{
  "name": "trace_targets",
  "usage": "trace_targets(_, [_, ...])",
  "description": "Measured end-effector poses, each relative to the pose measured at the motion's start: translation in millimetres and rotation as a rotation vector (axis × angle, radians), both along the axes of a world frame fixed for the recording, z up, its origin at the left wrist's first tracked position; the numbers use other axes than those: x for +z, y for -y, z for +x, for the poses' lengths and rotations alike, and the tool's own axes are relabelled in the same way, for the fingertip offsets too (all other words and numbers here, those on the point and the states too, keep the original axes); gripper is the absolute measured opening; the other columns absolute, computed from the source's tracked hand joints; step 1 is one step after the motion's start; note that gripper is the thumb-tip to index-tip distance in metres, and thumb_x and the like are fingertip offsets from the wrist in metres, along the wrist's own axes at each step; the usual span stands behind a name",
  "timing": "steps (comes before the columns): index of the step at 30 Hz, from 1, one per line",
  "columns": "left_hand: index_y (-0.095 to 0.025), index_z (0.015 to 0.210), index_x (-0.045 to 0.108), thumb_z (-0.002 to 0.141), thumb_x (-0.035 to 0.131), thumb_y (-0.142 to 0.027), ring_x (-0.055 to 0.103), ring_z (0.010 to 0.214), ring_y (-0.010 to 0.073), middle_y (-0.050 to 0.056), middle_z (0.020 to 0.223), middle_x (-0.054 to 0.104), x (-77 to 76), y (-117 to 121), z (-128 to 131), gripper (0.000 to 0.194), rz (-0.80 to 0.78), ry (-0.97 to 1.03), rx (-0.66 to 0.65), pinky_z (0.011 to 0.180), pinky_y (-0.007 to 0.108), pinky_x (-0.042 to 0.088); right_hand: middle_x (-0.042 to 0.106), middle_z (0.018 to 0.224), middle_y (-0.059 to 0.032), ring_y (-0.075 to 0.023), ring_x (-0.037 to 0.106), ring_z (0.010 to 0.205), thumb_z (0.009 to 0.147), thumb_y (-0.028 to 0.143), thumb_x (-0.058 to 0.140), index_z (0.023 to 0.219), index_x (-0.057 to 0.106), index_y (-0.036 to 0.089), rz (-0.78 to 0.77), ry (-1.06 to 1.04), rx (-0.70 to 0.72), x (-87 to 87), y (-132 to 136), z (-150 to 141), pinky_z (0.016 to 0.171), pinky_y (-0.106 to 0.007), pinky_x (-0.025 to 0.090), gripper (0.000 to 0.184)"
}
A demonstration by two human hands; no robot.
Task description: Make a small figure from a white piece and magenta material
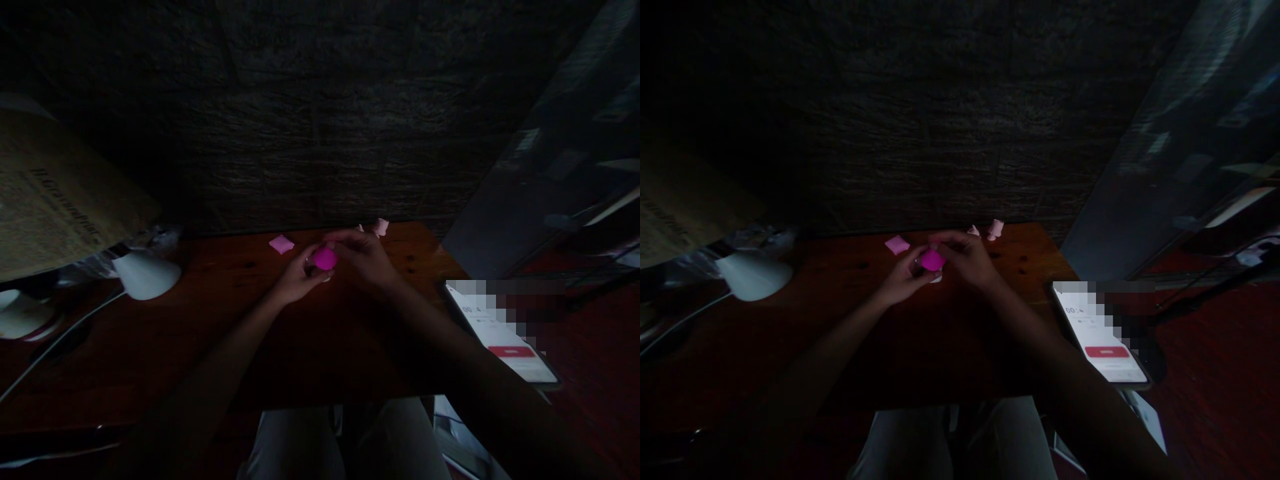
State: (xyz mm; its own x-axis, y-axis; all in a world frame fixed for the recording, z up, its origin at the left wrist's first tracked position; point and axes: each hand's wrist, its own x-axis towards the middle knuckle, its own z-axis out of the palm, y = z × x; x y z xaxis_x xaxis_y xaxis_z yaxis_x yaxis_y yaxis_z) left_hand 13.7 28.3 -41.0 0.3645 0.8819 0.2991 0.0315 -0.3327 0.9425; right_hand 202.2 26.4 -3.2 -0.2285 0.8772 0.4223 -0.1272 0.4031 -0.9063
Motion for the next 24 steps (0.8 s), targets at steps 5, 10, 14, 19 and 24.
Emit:
trace_targets(5, [-0.016, 0.125, 0.061, 0.075, 0.082, -0.031, 0.071, 0.108, 0.0259, 0.014, 0.122, 0.072, 2.4, -1.7, -2.6, 0.056, -0.014, -0.027, 0.043, 0.096, 0.042, 0.056, 0.078, 0.104, -0.0026, -0.0187, 0.070, 0.094, 0.081, 0.046, 0.081, 0.103, 0.079, 0.027, -0.079, -0.097, -0.035, -8.3, 0.7, -8.3, 0.090, -0.037, 0.057, 0.030])
trace_targets(10, [-0.017, 0.119, 0.062, 0.071, 0.084, -0.030, 0.071, 0.105, 0.0245, 0.011, 0.118, 0.074, 4.3, -2.1, -2.4, 0.054, -0.009, -0.052, 0.068, 0.094, 0.040, 0.056, 0.077, 0.116, -0.0031, -0.0201, 0.070, 0.103, 0.086, 0.044, 0.076, 0.115, 0.077, 0.030, -0.062, -0.070, 0.020, -7.8, 6.6, -14.5, 0.094, -0.037, 0.057, 0.033])
trace_targets(14, [-0.018, 0.125, 0.060, 0.070, 0.086, -0.030, 0.070, 0.109, 0.0246, 0.012, 0.124, 0.071, 4.4, -1.3, -3.4, 0.062, 0.002, -0.044, 0.047, 0.097, 0.041, 0.056, 0.078, 0.115, -0.0027, -0.0193, 0.071, 0.103, 0.086, 0.040, 0.077, 0.109, 0.079, 0.029, -0.069, -0.100, 0.103, -7.5, 6.5, -14.0, 0.094, -0.036, 0.057, 0.026])
trace_targets(19, [-0.020, 0.125, 0.060, 0.073, 0.083, -0.031, 0.070, 0.111, 0.0246, 0.010, 0.126, 0.071, 4.9, -0.2, -3.6, 0.059, -0.025, -0.052, -0.007, 0.095, 0.039, 0.057, 0.078, 0.115, -0.0036, -0.0175, 0.071, 0.096, 0.084, 0.043, 0.079, 0.111, 0.077, 0.026, -0.142, -0.130, 0.069, -7.8, 2.6, -12.6, 0.082, -0.031, 0.059, 0.032])
trace_targets(24, [-0.019, 0.126, 0.059, 0.072, 0.085, -0.032, 0.070, 0.108, 0.0252, 0.010, 0.123, 0.073, 7.9, 2.9, -2.1, 0.061, -0.050, -0.072, -0.002, 0.092, 0.039, 0.057, 0.079, 0.110, -0.0045, -0.0165, 0.070, 0.089, 0.082, 0.044, 0.081, 0.103, 0.079, 0.025, -0.155, -0.144, 0.053, -4.1, -0.4, -8.2, 0.073, -0.028, 0.057, 0.028])
